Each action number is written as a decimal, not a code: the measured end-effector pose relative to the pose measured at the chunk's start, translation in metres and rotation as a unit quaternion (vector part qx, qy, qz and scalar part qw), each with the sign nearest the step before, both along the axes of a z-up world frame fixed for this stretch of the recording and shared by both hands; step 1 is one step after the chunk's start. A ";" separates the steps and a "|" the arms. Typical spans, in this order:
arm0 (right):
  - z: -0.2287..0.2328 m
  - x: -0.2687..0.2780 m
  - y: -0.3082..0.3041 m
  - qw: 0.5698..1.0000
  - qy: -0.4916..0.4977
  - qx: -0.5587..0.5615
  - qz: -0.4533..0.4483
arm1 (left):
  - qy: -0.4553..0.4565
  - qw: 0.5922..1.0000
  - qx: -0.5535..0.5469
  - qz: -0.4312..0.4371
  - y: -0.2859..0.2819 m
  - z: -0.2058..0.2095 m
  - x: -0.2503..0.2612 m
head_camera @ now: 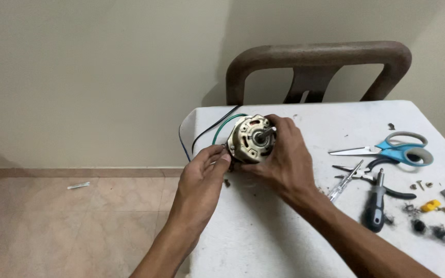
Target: The person removes the front fan cage, then cleans the motor housing with a cloth. They attach a metal bracket to the motor using a screwdriver and tighten the screws.
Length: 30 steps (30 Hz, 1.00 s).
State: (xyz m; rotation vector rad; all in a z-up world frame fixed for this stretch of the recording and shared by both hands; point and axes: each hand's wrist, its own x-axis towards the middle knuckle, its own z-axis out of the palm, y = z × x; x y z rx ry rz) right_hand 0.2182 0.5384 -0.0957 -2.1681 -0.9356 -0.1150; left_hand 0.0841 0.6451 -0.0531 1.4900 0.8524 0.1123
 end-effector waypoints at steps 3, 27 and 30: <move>-0.005 0.008 0.002 0.997 0.069 0.003 -0.039 | -0.039 0.999 0.009 -0.032 0.016 -0.004 -0.010; 0.018 0.009 -0.102 0.919 0.354 0.158 -0.074 | -0.013 0.909 0.393 -0.138 0.038 -0.040 -0.009; 0.044 0.018 -0.089 0.953 0.271 0.132 -0.005 | 0.014 0.916 0.378 -0.134 0.037 -0.038 -0.001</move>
